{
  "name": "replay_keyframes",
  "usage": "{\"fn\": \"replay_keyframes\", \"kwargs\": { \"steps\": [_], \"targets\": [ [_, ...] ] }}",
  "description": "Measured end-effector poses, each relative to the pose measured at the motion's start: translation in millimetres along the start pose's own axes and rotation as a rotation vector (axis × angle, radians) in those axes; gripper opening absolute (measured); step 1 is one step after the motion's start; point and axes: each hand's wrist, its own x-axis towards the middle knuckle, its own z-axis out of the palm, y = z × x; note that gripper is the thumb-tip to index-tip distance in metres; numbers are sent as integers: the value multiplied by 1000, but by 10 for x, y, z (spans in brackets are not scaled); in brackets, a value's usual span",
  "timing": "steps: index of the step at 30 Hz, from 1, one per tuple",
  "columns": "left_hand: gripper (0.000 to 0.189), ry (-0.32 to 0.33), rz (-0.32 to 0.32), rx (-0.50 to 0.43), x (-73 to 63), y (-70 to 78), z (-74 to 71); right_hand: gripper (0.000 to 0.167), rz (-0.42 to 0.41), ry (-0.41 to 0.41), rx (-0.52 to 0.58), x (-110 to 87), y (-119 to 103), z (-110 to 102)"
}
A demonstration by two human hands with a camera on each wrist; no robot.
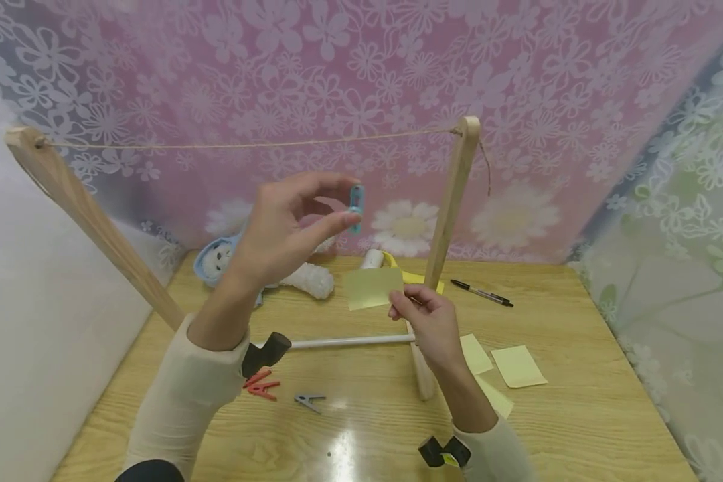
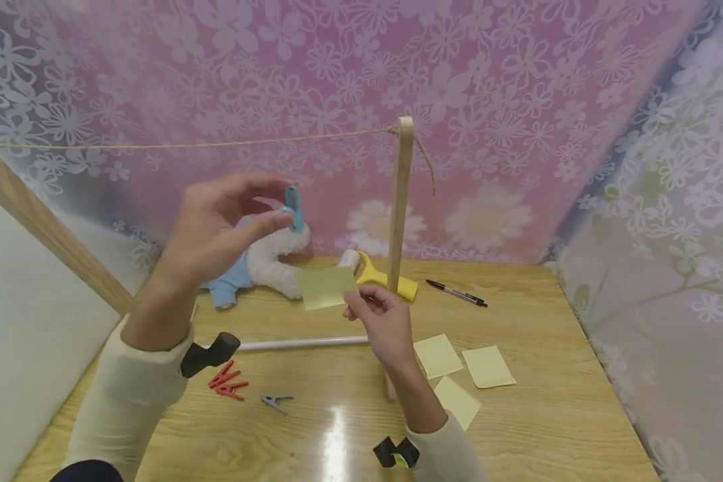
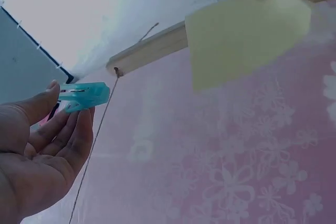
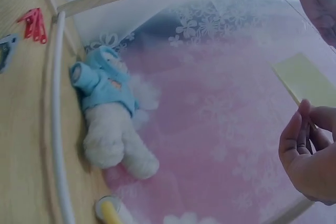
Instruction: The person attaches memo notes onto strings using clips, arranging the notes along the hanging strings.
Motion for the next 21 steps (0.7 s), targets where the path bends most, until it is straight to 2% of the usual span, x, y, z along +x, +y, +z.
{"fn": "replay_keyframes", "kwargs": {
  "steps": [5,8,12,16,21],
  "targets": [
    [27,71,7,-90,288,162,20,5,-33,33,26,179,-138,157],
    [26,114,-7,-74,469,215,14,3,-60,45,90,265,-225,248],
    [25,154,-37,-41,679,238,6,11,-101,69,202,360,-333,391],
    [24,181,-44,-48,798,236,12,15,-119,105,246,444,-399,524],
    [22,202,-36,-73,856,237,12,12,-174,147,181,519,-450,631]
  ]
}}
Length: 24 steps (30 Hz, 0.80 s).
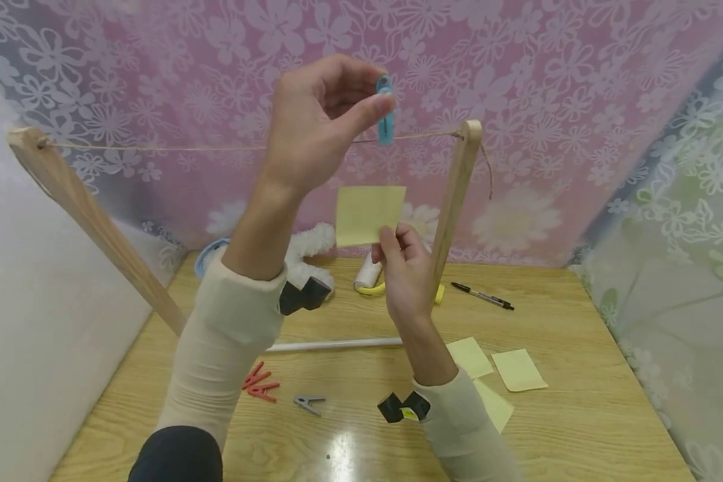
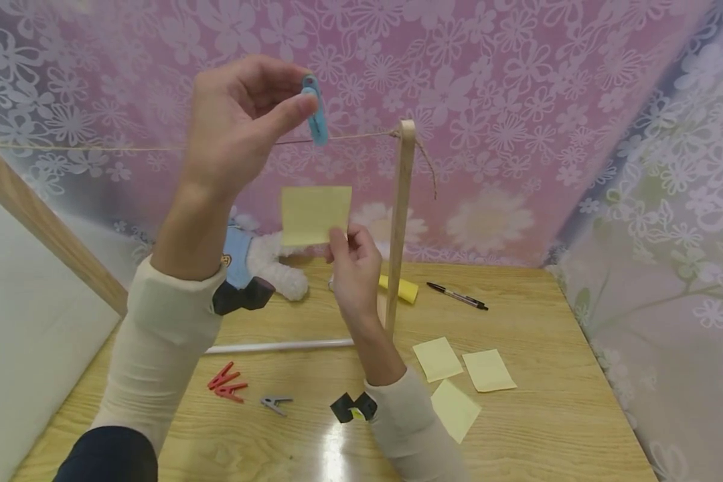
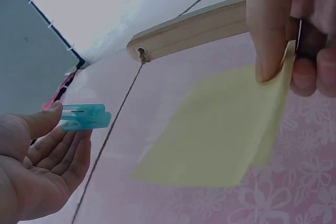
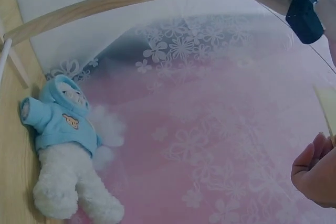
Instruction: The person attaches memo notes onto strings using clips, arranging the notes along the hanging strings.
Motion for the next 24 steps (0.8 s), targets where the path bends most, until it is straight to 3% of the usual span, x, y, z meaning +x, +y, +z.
{"fn": "replay_keyframes", "kwargs": {
  "steps": [4,8,12,24],
  "targets": [
    [20,20,41,-43,1,22,-5,10,-69,24,-33,49,-5,62],
    [18,38,35,-44,12,38,-2,8,-122,63,-48,105,-15,101],
    [17,57,-17,-26,26,27,16,6,-164,113,-70,151,-42,113],
    [14,21,-63,70,7,-46,30,8,-120,179,67,204,-150,164]
  ]
}}
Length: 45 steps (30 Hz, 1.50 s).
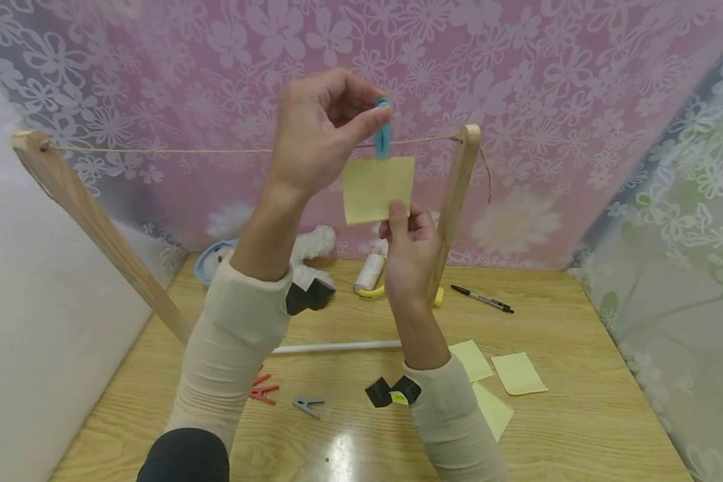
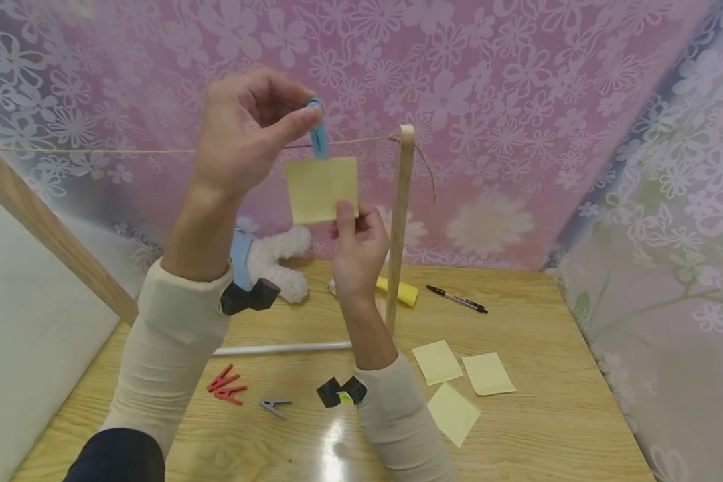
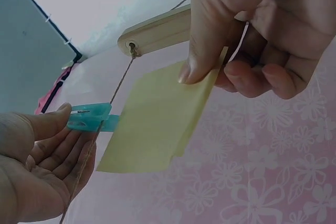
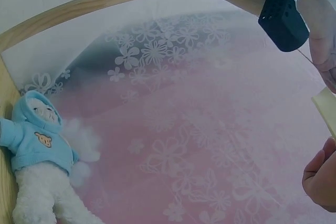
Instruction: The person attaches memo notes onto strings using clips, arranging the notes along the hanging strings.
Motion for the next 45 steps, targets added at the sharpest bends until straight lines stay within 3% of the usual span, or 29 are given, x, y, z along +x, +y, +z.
{"fn": "replay_keyframes", "kwargs": {
  "steps": [18,26,37,45],
  "targets": [
    [19,-73,-70,81,-28,20,18,13,10,3,-1,7,-77,-15],
    [26,-117,-110,52,-30,13,23,5,-19,16,98,35,-58,-36],
    [39,-158,-112,117,-42,24,15,4,-10,10,137,32,-54,-62],
    [42,-135,-92,186,-59,40,18,15,-14,-45,130,21,14,-133]
  ]
}}
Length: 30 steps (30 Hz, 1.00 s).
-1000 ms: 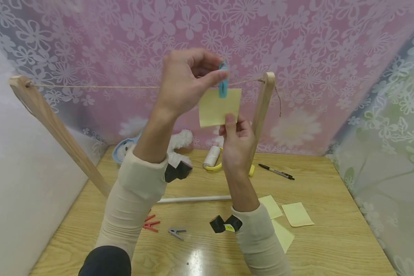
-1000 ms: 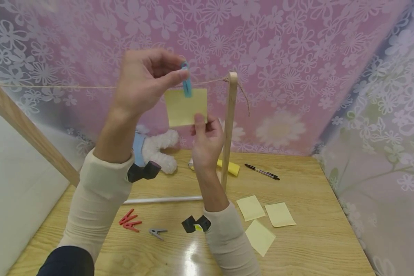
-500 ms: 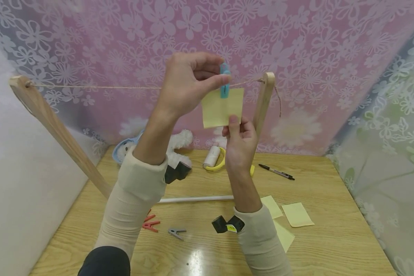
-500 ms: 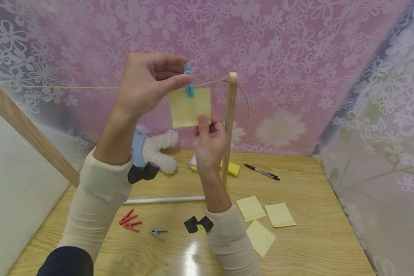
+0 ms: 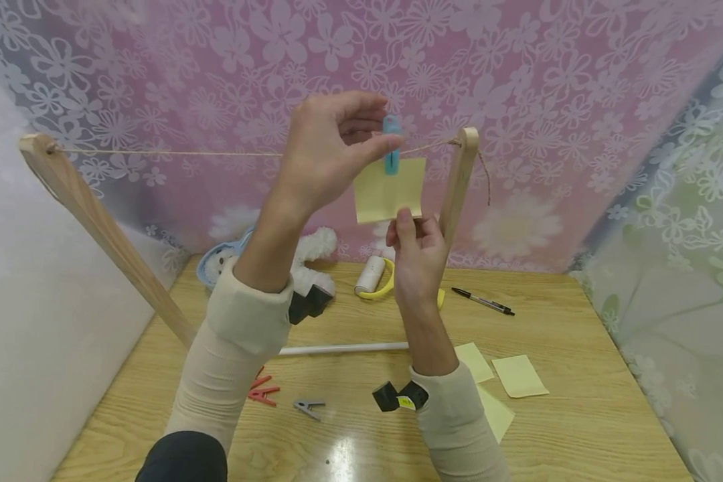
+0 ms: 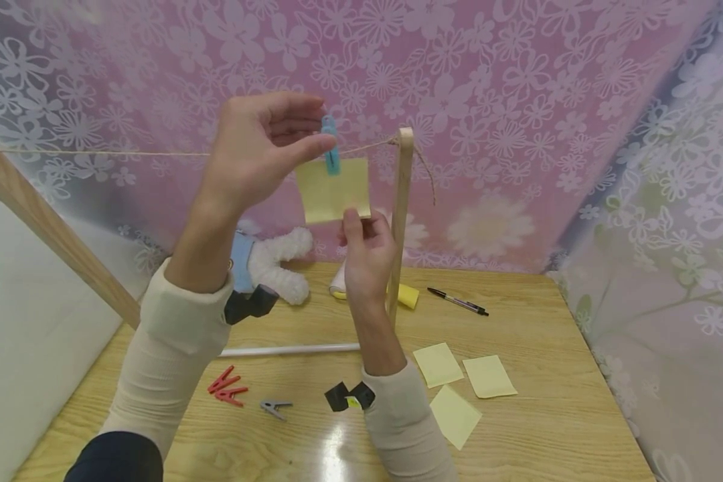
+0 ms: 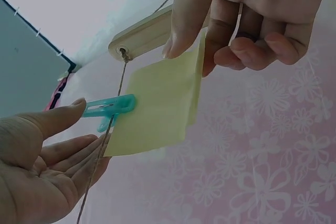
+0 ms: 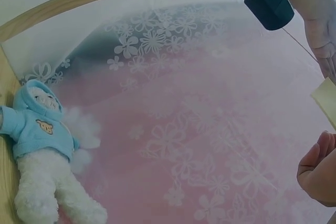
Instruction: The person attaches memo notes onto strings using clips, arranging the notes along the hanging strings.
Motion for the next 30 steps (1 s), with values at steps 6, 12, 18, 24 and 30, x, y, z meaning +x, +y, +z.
{"fn": "replay_keyframes", "kwargs": {
  "steps": [6,12,18,24,30],
  "targets": [
    [45,48,45,-35,-43,-19,-8,7,62,-68,-53,-57,9,-112],
    [42,176,234,-85,-192,-86,-31,19,108,-190,-276,-221,-29,-345],
    [37,200,464,-161,-544,-281,-74,27,13,-337,-384,-457,-129,-735],
    [36,23,347,-130,-1104,-775,-43,24,20,-406,-614,-618,-242,-1338],
    [31,-175,-24,-101,-1731,-1628,184,26,139,-463,-1031,-556,-199,-1992]
  ]
}}
